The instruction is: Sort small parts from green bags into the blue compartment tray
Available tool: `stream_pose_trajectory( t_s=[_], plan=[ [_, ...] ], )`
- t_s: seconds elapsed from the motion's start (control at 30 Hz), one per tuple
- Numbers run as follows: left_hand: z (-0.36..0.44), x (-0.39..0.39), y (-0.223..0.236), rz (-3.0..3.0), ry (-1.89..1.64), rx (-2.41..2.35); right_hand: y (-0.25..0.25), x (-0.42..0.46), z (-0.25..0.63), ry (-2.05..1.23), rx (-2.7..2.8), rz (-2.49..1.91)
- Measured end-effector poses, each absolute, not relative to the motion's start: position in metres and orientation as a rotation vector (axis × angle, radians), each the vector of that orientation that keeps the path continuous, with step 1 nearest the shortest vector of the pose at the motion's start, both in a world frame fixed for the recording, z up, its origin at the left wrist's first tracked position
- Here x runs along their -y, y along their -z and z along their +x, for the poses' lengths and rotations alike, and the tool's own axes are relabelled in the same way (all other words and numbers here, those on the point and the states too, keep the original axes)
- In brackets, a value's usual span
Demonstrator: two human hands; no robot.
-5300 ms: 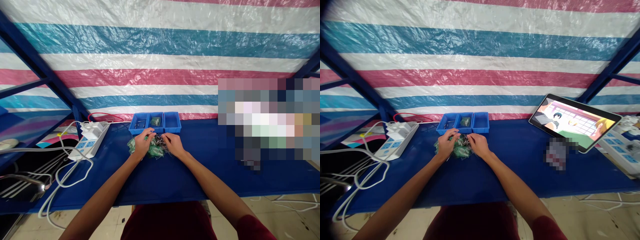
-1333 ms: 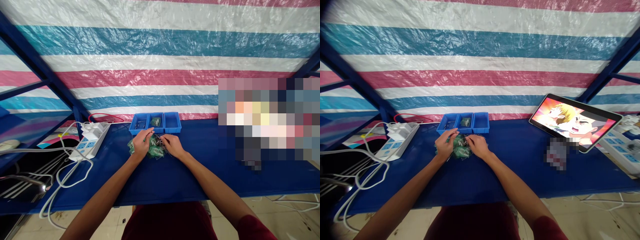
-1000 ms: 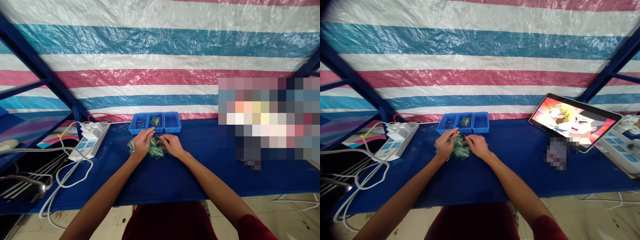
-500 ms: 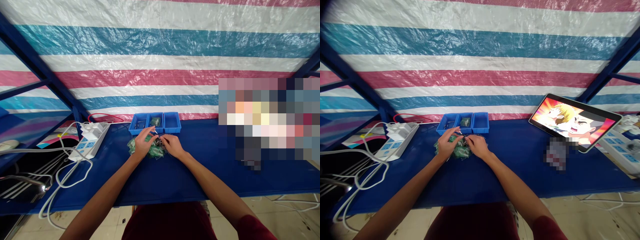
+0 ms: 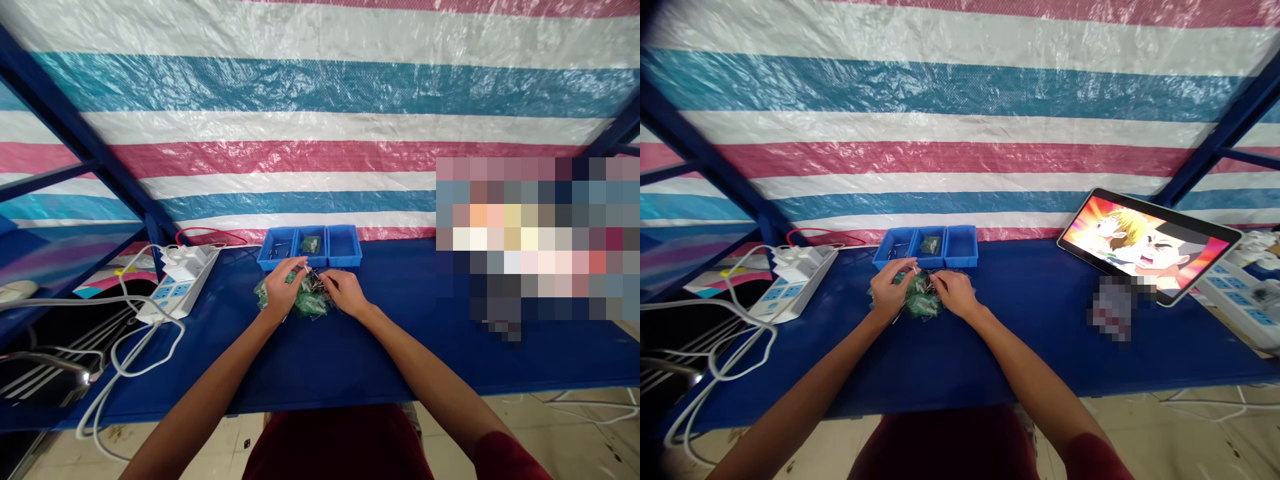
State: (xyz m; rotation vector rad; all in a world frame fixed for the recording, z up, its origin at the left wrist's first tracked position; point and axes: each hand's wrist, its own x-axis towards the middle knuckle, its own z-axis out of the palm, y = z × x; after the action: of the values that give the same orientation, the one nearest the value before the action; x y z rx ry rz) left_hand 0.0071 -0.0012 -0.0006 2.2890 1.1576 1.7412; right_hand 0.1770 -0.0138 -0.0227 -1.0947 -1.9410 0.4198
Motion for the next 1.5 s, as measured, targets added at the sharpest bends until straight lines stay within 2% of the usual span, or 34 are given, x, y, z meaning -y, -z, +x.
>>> stream_pose_trajectory(
  t_s=[0.9, 1.5],
  plan=[
    [0.007, -0.003, 0.003, 2.386, -1.829, -0.981, 0.022, 0.014, 0.177, -0.423, 1.951, -1.099],
    [0.005, -0.002, 0.011, 2.086, -1.646, -1.230, 0.022, 0.014, 0.176, -0.433, 1.955, -1.118]
  ],
)
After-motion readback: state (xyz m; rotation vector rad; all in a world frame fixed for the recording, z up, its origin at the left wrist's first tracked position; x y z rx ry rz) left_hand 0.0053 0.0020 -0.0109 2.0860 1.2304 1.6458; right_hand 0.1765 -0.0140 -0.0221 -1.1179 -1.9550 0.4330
